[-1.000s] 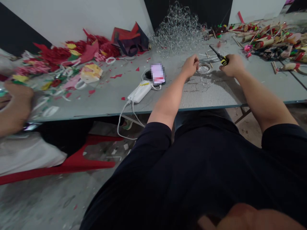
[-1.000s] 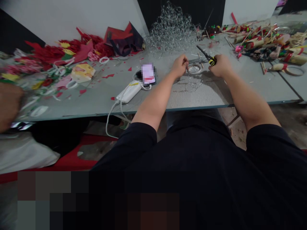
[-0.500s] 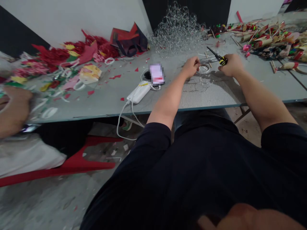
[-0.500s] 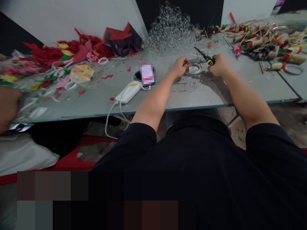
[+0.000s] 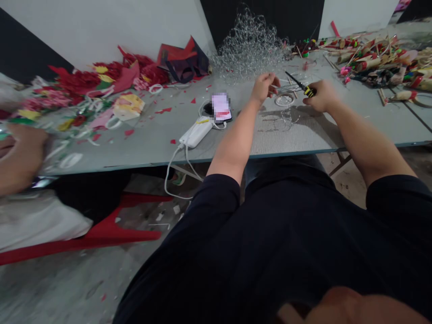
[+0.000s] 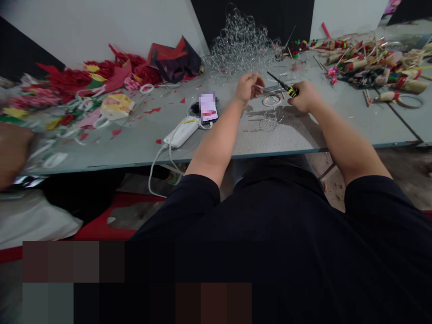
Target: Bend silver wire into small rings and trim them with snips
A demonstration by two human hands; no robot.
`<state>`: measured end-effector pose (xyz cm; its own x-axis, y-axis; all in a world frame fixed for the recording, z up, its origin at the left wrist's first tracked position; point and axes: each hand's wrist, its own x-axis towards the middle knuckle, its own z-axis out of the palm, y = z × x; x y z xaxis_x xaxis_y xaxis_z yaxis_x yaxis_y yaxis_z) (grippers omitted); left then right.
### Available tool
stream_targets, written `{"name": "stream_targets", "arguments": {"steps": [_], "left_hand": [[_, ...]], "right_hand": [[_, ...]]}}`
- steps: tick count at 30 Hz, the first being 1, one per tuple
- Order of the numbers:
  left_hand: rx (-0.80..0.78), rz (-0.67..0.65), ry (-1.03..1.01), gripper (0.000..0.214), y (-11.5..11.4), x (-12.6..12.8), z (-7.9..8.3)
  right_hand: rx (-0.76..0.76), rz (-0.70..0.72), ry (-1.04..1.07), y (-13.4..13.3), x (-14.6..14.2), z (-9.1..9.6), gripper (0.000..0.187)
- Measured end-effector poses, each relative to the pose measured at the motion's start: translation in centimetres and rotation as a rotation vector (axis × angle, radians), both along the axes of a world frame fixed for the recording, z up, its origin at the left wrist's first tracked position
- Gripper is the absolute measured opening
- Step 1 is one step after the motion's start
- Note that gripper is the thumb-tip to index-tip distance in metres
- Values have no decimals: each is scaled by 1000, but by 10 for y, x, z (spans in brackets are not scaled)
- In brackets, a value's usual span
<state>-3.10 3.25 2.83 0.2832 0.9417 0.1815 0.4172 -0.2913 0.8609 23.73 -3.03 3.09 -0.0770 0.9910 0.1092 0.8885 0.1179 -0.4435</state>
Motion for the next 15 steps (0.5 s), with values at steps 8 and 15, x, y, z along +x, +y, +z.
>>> {"name": "stream_targets", "arguments": {"steps": [8, 15], "left_hand": [[-155, -105, -145, 61, -15, 2, 12], [-225, -190, -374, 47, -18, 9, 3]], "right_hand": [[13, 134, -97, -7, -10, -2, 36], [70, 175, -115, -1, -6, -5, 40]]}}
